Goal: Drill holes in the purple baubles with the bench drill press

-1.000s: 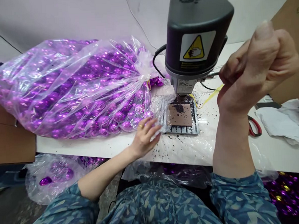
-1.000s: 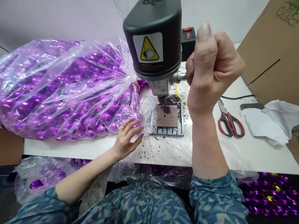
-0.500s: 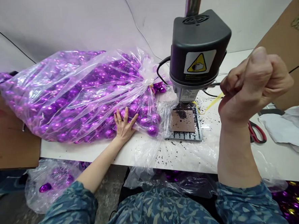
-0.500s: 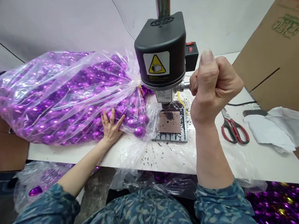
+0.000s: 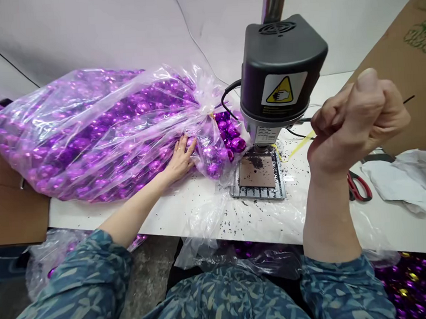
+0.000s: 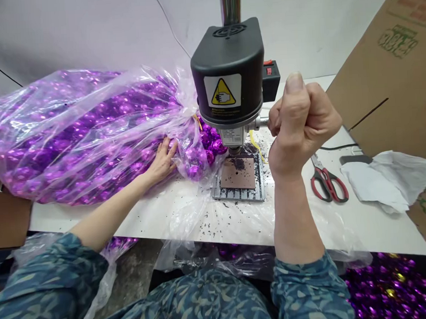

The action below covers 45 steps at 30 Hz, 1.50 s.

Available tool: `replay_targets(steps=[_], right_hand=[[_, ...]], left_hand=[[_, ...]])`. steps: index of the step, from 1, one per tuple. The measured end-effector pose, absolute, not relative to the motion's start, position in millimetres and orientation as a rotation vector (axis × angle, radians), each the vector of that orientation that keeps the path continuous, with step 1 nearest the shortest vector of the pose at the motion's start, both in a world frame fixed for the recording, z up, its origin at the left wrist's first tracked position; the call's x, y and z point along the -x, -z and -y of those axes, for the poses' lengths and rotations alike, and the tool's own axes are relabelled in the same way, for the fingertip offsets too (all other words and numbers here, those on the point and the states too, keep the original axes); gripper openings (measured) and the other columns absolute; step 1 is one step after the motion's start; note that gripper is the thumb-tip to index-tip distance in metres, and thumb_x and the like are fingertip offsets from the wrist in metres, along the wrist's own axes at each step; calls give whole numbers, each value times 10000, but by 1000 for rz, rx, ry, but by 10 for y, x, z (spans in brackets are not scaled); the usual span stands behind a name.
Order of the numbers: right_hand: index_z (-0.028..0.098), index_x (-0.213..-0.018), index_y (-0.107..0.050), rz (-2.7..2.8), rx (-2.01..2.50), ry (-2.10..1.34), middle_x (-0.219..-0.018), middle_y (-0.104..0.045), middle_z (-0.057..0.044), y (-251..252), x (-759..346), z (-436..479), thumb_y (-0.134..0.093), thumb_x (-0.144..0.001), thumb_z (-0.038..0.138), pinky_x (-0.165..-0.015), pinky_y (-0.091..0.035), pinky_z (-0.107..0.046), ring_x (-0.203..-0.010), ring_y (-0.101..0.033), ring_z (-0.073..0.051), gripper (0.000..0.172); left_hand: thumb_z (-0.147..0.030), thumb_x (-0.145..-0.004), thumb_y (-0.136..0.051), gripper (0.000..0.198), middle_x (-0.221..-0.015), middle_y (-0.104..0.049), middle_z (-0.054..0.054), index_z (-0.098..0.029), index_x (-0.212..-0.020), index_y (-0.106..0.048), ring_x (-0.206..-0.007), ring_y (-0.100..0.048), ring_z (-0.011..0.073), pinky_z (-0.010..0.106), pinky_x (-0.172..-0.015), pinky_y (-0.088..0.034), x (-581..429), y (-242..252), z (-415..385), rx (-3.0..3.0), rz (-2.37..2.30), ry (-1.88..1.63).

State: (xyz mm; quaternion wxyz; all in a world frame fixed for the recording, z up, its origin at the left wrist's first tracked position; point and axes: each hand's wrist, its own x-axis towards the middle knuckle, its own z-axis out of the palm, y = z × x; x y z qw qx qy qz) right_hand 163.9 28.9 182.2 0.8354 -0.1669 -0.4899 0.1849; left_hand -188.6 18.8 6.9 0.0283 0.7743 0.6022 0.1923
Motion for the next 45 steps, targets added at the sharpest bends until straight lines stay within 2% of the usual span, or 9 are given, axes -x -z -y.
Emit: replay_targets(steps=[4, 10, 14, 18, 22, 30, 33, 38, 45], right_hand=[[188, -529, -316, 1071, 343, -399, -441, -326, 83, -1819, -1666, -266, -695, -893, 434, -381, -180, -256, -364, -322, -25, 580], [181, -528, -290, 1089, 320, -406, -446, -320, 79, -1797, -1671, -271, -675, -907, 433, -388, -196, -241, -378, -334, -18, 596], [179, -527, -293, 1066, 315, -405, -455, -324, 79, -1785, -1663, -272, -675, -908, 414, -387, -204, -228, -383, -337, -13, 588], [175, -520, -288, 1092, 342, -411, -455, -328, 67, -1776, -1677, -245, -681, -903, 449, -391, -212, -252, -384, -348, -29, 613], [174, -524, -268, 1091, 360, -412, -458, -309, 60, -1777, -1680, -231, -675, -893, 501, -395, -207, -253, -389, -340, -31, 639], [183, -525, -306, 1046, 332, -418, -450, -309, 69, -1780, -1654, -252, -703, -871, 491, -390, -190, -252, -377, -328, -32, 610], [182, -537, -349, 1069, 319, -425, -452, -339, 75, -1777, -1671, -245, -704, -881, 458, -393, -215, -247, -377, -347, -30, 566], [190, -553, -337, 1101, 331, -422, -456, -345, 85, -1772, -1685, -227, -682, -898, 456, -395, -219, -246, -379, -353, -32, 556], [196, -557, -318, 1104, 370, -406, -459, -323, 79, -1777, -1671, -211, -664, -882, 547, -398, -218, -252, -387, -328, -37, 590]], left_hand=[[-261, -874, -599, 675, -1716, -285, 171, -204, -1537, -487, -1609, -209, 417, 681, -1265, -237, 2022, -148, 148, -2501, -1839, -594], [-297, -863, -653, 608, -1656, -443, 49, -334, -1459, -537, -1611, -245, 356, 687, -1291, -174, 1484, -240, 484, -2864, -1514, -729], [-251, -948, -621, 472, -1618, -494, 95, -301, -1416, -588, -1589, -312, 343, 683, -1286, -191, 1069, -202, 414, -2888, -1429, -516], [-233, -992, -573, 248, -1391, -689, 148, -242, -1203, -703, -1379, -603, 322, 662, -1221, -368, 1239, 36, 501, -2767, -1630, -617], [-320, -973, -633, 150, -1258, -746, 139, -235, -1048, -731, -1241, -689, 311, 649, -1189, -425, 1458, 175, 710, -2690, -1710, -741], [-264, -920, -711, 419, -1509, -589, 155, -282, -1336, -663, -1371, -563, 358, 584, -1129, -463, 668, -44, 256, -2655, -1603, -873], [-211, -919, -685, 366, -1424, -632, 161, -266, -1281, -698, -1273, -618, 341, 550, -1064, -508, 471, -108, 113, -2426, -1570, -908], [-443, -973, -634, 416, -1238, -687, 107, -269, -1350, -608, -1012, -715, 219, 419, -888, -607, 360, -324, 270, -1462, -1218, -1292], [-628, -889, -709, 507, -1095, -760, 90, -224, -1194, -668, -828, -737, 185, 374, -834, -625, 226, -493, 316, -687, -869, -1179]])
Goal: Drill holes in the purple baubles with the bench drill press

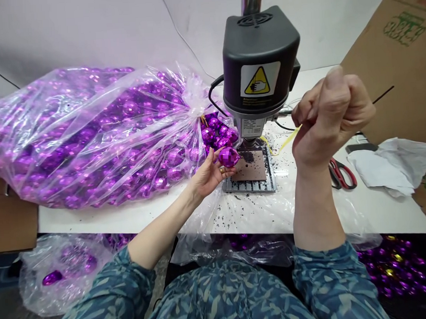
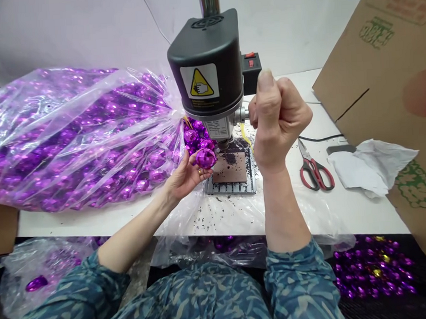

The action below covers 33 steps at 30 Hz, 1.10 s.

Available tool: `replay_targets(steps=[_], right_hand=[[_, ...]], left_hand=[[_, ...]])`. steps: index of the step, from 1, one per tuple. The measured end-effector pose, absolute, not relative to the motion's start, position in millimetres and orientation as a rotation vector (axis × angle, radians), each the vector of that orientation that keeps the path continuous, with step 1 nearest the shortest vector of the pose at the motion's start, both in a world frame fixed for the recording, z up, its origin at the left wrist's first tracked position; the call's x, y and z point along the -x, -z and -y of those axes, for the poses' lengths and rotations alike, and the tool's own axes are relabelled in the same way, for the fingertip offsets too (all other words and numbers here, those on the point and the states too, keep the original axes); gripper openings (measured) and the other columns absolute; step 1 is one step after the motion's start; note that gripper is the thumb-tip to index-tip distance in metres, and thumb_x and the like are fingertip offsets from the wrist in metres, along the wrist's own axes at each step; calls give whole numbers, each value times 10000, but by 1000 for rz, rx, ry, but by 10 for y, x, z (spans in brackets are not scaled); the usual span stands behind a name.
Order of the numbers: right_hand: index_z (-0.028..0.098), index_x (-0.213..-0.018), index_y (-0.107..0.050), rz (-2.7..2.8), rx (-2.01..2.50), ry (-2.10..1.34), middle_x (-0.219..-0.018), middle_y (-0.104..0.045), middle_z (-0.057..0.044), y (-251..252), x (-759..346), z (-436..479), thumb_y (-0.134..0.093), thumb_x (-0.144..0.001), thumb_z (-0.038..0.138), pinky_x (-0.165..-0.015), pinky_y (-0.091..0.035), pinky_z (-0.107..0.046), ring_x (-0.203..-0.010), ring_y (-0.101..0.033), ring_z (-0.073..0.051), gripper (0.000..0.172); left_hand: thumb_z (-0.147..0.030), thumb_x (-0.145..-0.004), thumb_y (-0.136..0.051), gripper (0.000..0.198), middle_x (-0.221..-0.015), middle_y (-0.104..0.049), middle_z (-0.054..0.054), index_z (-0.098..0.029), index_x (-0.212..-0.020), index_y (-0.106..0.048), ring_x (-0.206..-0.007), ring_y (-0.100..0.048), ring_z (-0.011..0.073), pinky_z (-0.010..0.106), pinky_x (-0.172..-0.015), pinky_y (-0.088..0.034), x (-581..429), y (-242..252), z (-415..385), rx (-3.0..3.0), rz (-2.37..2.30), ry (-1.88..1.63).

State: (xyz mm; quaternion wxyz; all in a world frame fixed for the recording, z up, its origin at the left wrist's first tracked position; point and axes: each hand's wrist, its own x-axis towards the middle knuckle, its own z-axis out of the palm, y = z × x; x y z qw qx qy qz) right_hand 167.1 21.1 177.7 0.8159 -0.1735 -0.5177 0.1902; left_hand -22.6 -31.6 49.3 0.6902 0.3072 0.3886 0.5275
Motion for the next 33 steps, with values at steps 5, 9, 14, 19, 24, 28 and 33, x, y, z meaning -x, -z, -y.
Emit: replay_targets(steps=[5, 9, 14, 19, 24, 28, 33], right_hand=[[206, -571, -292, 1139, 442, -356, -471, -322, 69, -1767, -1676, -188, -601, -904, 600, -416, -252, -264, -392, -329, -50, 602], [215, -598, -254, 1184, 531, -280, -493, -298, 58, -1756, -1674, -175, -501, -926, 664, -424, -288, -264, -405, -324, -60, 608], [224, -633, -235, 1219, 579, -227, -497, -281, 59, -1732, -1675, -188, -437, -944, 670, -420, -282, -250, -411, -307, -57, 581], [226, -638, -248, 1214, 522, -248, -505, -297, 59, -1725, -1671, -186, -475, -964, 589, -423, -279, -252, -411, -320, -58, 538], [226, -623, -283, 1168, 377, -324, -490, -311, 65, -1725, -1664, -191, -577, -950, 485, -423, -269, -283, -398, -314, -63, 511], [237, -629, -266, 1177, 454, -309, -490, -291, 63, -1721, -1667, -182, -536, -934, 601, -431, -275, -303, -402, -306, -70, 547], [235, -638, -241, 1208, 494, -261, -490, -277, 59, -1712, -1675, -191, -495, -951, 616, -417, -273, -289, -405, -305, -66, 555]], left_hand=[[-436, -783, -877, 473, -1007, -762, 65, -181, -1123, -668, -719, -704, 136, 310, -765, -605, 146, -331, 213, -684, -967, -1181], [-364, -721, -921, 641, -1116, -751, 93, -171, -1239, -597, -834, -717, 156, 317, -785, -591, 73, -133, 173, -870, -1105, -1280], [-378, -726, -914, 620, -1140, -746, 109, -156, -1218, -609, -965, -706, 181, 327, -863, -573, 30, -20, 144, -1054, -1168, -1280], [-338, -753, -887, 559, -1113, -741, 85, -184, -1216, -615, -860, -687, 156, 319, -783, -578, -25, -55, 102, -1199, -1233, -1240], [-268, -736, -889, 545, -904, -707, 25, -179, -1203, -622, -697, -621, 126, 278, -642, -533, -107, -81, 64, -1367, -1367, -1203], [-216, -706, -908, 523, -967, -699, 38, -185, -1149, -631, -808, -654, 161, 301, -703, -550, -173, -90, 72, -1605, -1428, -1220], [-167, -736, -877, 497, -1148, -704, 80, -192, -1151, -604, -1033, -691, 221, 387, -902, -580, -244, -32, 101, -1751, -1396, -1271]])
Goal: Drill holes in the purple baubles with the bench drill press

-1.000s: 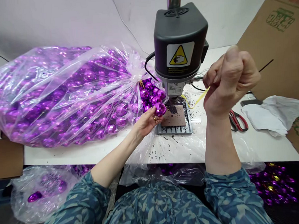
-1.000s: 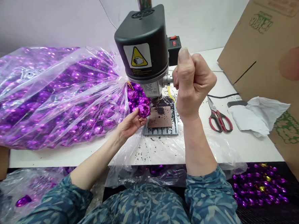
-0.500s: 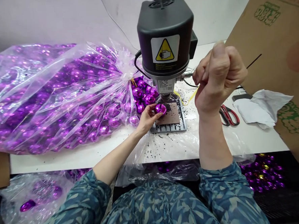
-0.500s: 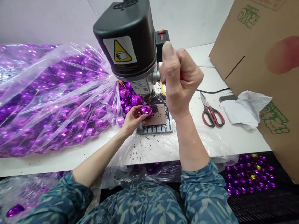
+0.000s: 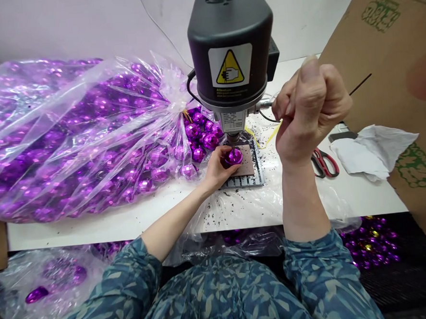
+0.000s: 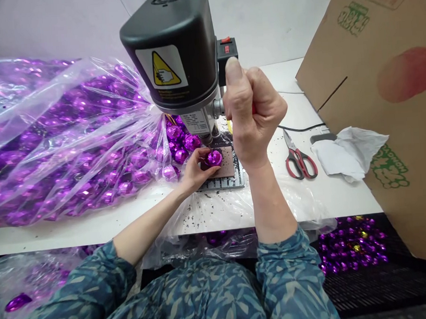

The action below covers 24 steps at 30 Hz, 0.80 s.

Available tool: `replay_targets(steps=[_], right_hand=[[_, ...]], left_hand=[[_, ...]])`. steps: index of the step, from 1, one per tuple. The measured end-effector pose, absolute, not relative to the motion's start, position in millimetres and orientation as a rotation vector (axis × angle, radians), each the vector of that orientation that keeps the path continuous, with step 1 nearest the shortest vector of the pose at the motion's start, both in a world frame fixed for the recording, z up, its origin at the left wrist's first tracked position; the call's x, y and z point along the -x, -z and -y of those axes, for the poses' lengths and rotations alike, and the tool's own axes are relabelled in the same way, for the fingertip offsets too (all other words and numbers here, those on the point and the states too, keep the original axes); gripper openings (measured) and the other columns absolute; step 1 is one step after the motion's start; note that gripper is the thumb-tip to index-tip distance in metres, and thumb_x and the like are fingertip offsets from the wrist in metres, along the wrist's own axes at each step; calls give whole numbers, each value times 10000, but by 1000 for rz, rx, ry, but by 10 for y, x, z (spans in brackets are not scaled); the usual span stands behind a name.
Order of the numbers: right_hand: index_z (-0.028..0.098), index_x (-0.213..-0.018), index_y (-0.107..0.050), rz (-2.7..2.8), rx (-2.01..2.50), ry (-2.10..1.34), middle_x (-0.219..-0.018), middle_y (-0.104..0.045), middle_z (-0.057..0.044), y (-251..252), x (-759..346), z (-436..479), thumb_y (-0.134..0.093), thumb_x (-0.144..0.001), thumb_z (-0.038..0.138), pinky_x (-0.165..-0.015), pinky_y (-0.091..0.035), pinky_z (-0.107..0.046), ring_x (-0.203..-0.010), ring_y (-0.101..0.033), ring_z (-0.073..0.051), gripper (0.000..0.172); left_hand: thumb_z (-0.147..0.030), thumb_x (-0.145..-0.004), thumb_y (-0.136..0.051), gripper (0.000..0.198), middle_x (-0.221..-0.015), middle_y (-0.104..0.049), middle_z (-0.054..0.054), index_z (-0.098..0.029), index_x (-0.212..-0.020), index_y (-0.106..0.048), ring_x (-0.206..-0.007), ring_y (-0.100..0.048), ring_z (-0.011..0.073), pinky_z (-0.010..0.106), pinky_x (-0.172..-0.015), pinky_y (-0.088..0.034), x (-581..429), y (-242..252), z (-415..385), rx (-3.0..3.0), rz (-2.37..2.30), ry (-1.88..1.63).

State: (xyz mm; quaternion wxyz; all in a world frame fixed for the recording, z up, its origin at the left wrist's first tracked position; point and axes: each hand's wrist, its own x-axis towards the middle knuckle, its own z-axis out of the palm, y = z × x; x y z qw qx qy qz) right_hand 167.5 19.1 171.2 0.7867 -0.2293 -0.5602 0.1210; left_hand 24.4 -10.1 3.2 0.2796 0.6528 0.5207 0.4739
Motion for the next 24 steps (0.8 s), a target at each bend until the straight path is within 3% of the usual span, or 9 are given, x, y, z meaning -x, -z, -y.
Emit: replay_targets(steps=[11, 17, 24], right_hand=[[224, -604, -218, 1199, 515, -206, -478, -267, 60, -1703, -1666, -163, -497, -953, 616, -442, -262, -262, -408, -300, -34, 595], [239, -594, -151, 1139, 510, -185, -458, -152, 61, -1622, -1657, -167, -535, -906, 689, -403, -210, -306, -379, -215, -47, 669], [190, -588, -111, 1070, 333, -164, -483, -66, 46, -1526, -1623, -200, -625, -929, 478, -384, -184, -242, -359, -212, -26, 680]], left_hand=[[-207, -764, -888, 533, -1164, -724, 92, -188, -1208, -595, -1044, -712, 224, 403, -936, -599, -267, 48, 110, -1715, -1349, -1317], [-209, -769, -882, 537, -1190, -716, 106, -188, -1218, -589, -1080, -713, 246, 425, -952, -599, -266, 65, 106, -1692, -1320, -1307], [-228, -782, -877, 532, -1203, -709, 106, -195, -1225, -585, -1100, -706, 246, 432, -976, -592, -250, 86, 108, -1703, -1314, -1311]])
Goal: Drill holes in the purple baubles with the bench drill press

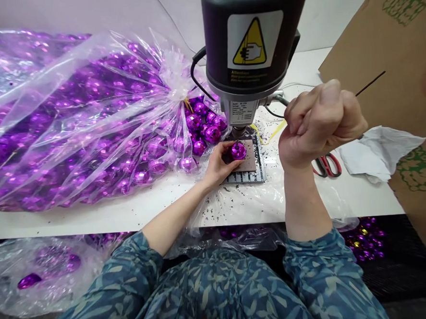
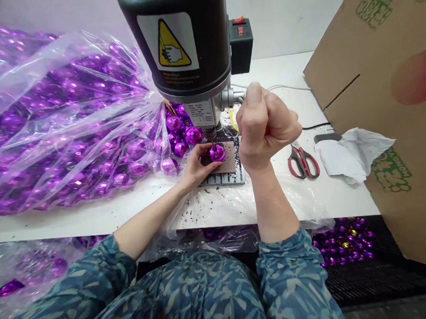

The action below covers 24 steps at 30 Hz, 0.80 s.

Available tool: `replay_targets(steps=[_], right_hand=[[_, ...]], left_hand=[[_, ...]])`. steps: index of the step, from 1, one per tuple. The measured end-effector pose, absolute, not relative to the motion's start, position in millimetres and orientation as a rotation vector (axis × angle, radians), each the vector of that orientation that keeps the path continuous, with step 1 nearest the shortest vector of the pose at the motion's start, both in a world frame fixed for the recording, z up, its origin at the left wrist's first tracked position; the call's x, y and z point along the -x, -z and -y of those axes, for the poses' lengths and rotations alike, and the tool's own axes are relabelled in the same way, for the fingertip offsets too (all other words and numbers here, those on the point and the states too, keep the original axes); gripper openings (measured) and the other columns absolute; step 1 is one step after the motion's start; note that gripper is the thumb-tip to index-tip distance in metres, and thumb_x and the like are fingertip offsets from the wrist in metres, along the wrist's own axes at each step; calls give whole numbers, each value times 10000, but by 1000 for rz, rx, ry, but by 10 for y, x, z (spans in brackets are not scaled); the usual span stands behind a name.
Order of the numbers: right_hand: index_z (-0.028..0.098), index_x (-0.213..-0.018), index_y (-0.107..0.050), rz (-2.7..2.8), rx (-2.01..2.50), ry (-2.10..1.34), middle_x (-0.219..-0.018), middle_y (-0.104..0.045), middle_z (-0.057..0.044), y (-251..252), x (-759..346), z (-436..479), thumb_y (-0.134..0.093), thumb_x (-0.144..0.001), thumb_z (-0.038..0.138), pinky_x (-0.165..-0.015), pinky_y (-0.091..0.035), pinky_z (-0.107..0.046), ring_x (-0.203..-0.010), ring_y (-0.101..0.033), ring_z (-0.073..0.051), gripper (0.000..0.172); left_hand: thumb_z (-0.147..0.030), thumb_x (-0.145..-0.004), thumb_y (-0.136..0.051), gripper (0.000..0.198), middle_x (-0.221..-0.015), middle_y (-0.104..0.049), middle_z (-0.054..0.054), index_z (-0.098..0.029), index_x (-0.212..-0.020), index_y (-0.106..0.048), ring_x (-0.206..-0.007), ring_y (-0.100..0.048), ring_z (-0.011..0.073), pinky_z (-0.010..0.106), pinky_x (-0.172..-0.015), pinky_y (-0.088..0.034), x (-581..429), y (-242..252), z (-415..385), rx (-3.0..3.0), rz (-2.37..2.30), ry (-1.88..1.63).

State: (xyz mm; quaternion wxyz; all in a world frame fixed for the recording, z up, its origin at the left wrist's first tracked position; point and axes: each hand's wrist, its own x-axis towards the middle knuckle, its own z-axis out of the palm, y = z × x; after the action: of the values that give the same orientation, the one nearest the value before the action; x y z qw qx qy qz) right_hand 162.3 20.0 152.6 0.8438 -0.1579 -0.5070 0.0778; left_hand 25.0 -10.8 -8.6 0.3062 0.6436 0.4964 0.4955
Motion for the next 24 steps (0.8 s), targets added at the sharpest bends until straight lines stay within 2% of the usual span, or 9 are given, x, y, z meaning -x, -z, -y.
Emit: replay_targets(steps=[7, 11, 19, 22, 24], right_hand=[[187, -581, -129, 1037, 217, -80, -459, -110, 58, -1341, -1618, -292, -627, -901, 361, -363, -142, -246, -342, -168, -34, 616], [175, -568, -156, 1047, 165, -93, -464, -142, 58, -1285, -1630, -303, -606, -898, 284, -383, -141, -238, -355, -194, -31, 568], [164, -596, -120, 1077, 129, -42, -421, -133, 70, -1138, -1669, -306, -617, -897, 282, -371, -196, -217, -346, -171, -25, 593], [166, -572, -132, 1060, 151, -53, -409, -134, 72, -1248, -1646, -284, -639, -912, 303, -361, -157, -224, -339, -163, -19, 625], [176, -544, -171, 1061, 247, -102, -415, -190, 68, -1430, -1621, -266, -644, -934, 363, -376, -146, -239, -346, -214, -20, 641]], left_hand=[[-231, -784, -874, 525, -1205, -714, 109, -195, -1222, -587, -1099, -711, 251, 436, -972, -596, -252, 55, 119, -1708, -1329, -1306], [-230, -773, -881, 521, -1206, -715, 111, -192, -1207, -595, -1104, -711, 254, 441, -978, -596, -260, 52, 114, -1687, -1321, -1315], [-224, -780, -876, 519, -1210, -713, 112, -190, -1213, -591, -1104, -710, 245, 430, -978, -591, -264, 55, 130, -1676, -1316, -1314], [-221, -776, -878, 524, -1196, -715, 105, -193, -1212, -589, -1094, -710, 243, 420, -966, -591, -268, 65, 116, -1682, -1318, -1323], [-222, -773, -879, 526, -1193, -712, 104, -192, -1209, -586, -1090, -706, 241, 417, -961, -590, -271, 61, 94, -1681, -1325, -1324]])
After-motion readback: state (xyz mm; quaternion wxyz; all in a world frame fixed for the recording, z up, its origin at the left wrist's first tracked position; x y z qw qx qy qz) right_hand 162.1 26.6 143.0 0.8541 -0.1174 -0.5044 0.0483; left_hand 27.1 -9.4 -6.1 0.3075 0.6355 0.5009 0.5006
